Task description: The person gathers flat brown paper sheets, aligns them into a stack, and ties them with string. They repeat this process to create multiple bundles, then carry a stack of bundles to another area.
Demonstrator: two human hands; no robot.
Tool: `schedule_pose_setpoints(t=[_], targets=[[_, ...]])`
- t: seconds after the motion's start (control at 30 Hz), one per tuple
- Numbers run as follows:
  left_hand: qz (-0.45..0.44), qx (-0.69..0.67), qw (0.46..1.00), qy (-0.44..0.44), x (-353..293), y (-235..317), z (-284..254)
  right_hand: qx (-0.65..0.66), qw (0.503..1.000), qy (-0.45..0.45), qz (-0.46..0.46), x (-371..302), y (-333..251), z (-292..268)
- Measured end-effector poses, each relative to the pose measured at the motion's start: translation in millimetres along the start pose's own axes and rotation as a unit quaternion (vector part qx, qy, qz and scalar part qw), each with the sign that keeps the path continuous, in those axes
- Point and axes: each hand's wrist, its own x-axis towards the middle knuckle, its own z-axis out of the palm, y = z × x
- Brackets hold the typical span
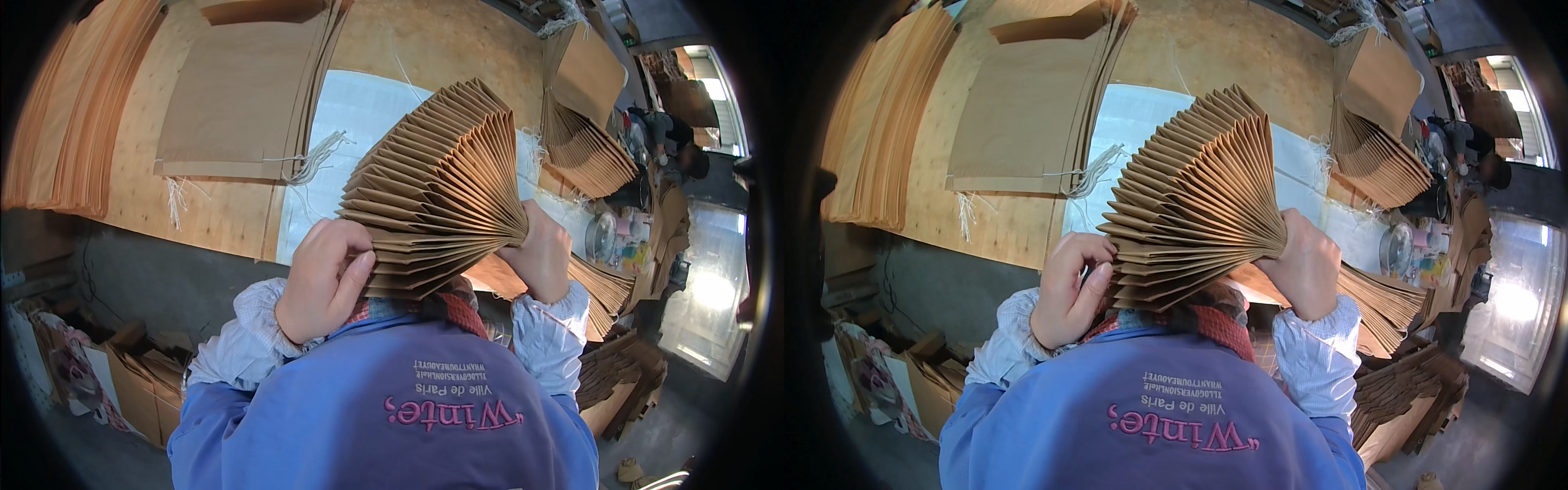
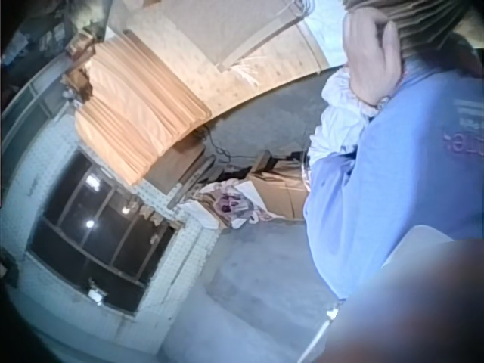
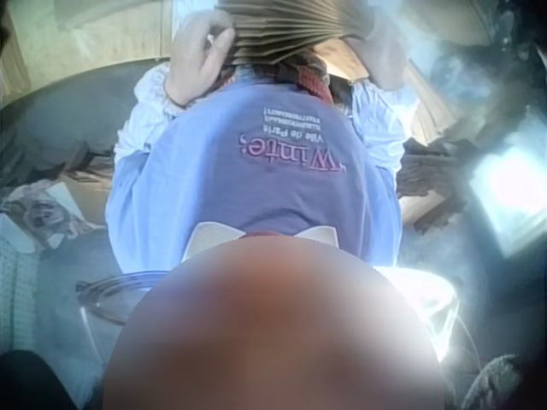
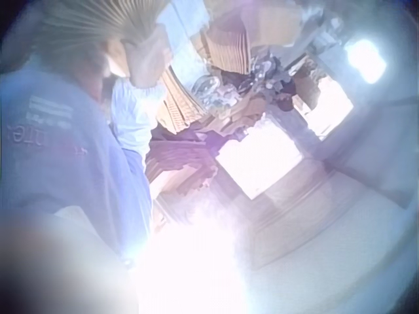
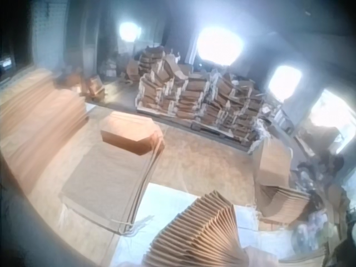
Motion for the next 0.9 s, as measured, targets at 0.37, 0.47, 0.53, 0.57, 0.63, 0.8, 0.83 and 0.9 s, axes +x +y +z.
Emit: schedule_pose_setpoints(t=[0.37, 0.47, 0.53, 0.57, 0.63, 0.8, 0.83, 0.9], targets=[[0.062, 0.070, 0.995, -0.034, 24, -12, -7, 0.000, 1.000, 0.001, 0.003, 2, -2, -2], [0.111, 0.102, 0.988, -0.013, 31, -14, -6, 0.013, 1.000, 0.000, 0.007, 3, -3, -3], [0.102, 0.113, 0.988, -0.036, 35, -15, -6, 0.010, 1.000, -0.001, 0.007, 3, -3, -3], [0.104, 0.100, 0.989, -0.033, 37, -16, -6, 0.009, 1.000, -0.003, 0.005, 3, -3, -3], [0.098, 0.092, 0.990, -0.035, 41, -16, -6, 0.007, 1.000, 0.004, 0.005, 3, -3, -3], [-0.055, -0.065, 0.995, -0.047, 51, -17, -5, 0.016, 1.000, -0.001, 0.014, 4, -2, -3], [-0.036, -0.036, 0.997, -0.060, 54, -17, -4, 0.022, 1.000, 0.000, 0.016, 4, -2, -3], [-0.002, 0.057, 0.994, -0.091, 58, -18, -5, 0.026, 0.999, -0.002, 0.018, 3, -1, -2]])
